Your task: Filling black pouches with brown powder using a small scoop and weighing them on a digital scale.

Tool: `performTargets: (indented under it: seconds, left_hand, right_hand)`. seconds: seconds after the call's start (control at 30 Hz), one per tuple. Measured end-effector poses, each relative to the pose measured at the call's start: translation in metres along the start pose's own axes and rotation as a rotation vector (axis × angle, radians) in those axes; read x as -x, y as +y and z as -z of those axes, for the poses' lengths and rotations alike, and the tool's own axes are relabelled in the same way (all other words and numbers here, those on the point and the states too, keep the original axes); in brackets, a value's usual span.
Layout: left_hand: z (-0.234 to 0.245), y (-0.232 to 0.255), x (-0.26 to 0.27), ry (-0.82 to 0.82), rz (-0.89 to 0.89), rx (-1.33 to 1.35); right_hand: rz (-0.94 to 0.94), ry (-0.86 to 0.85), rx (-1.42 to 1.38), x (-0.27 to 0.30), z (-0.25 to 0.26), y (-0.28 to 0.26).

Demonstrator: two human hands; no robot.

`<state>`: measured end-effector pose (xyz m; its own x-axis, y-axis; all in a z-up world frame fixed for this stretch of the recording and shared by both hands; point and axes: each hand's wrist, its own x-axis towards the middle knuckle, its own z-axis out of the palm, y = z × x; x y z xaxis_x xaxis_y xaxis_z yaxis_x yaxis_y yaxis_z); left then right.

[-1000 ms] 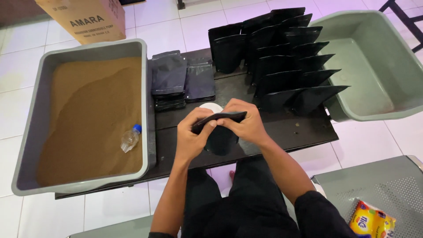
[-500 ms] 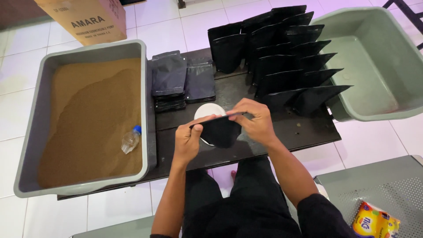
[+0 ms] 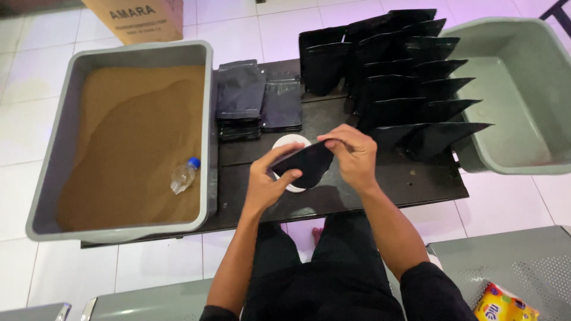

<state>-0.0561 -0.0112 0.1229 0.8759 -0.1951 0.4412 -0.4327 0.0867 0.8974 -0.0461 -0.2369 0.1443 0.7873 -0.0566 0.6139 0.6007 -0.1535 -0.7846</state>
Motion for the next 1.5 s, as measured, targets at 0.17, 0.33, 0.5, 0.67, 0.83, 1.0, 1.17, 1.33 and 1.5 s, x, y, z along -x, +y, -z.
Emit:
performTargets:
  seconds: [0.17, 0.33, 0.5, 0.67, 0.83, 1.0, 1.17, 1.33, 1.5]
  left_hand:
    - [-0.002, -0.006, 0.007, 0.022, 0.147, 0.057]
    - [0.004, -0.006, 0.008, 0.193, 0.25, 0.002]
    - [0.017, -0.055, 0.023, 0.193, 0.189, -0.082]
    - [0.02, -0.031, 0.01, 0.13, 0.032, -0.091]
    - [0.009, -0.046, -0.032, 0.146, -0.098, -0.314]
    - [-0.017, -0.084, -0.094, 0.263, 0.138, -0.28]
    - [-0.04, -0.121, -0.132, 0.149, 0.228, -0.325]
    - [-0.057, -0.166, -0.152, 0.044, 0.348, -0.448]
    - [-0.066, -0.197, -0.16, 0.011, 0.498, -0.485]
  right_hand:
    - [0.025, -0.043, -0.094, -0.011, -0.013, -0.013]
    - [-0.114, -0.37, -0.255, 0.001, -0.015, -0.009]
    - [-0.382, -0.298, -0.099, 0.038, -0.019, 0.036]
    - [-0.322, -0.18, -0.156, 0.045, -0.024, 0.063]
    - [-0.089, -0.102, 0.145, 0.019, -0.021, 0.079]
    - [-0.266, 0.067, 0.056, 0.029, -0.023, 0.089]
    - [-0.396, 0.015, -0.018, 0.038, -0.009, 0.132]
    - [-0.472, -0.018, 0.096, 0.037, 0.007, 0.179]
    - [-0.545, -0.079, 0.123, 0.032, 0.016, 0.208]
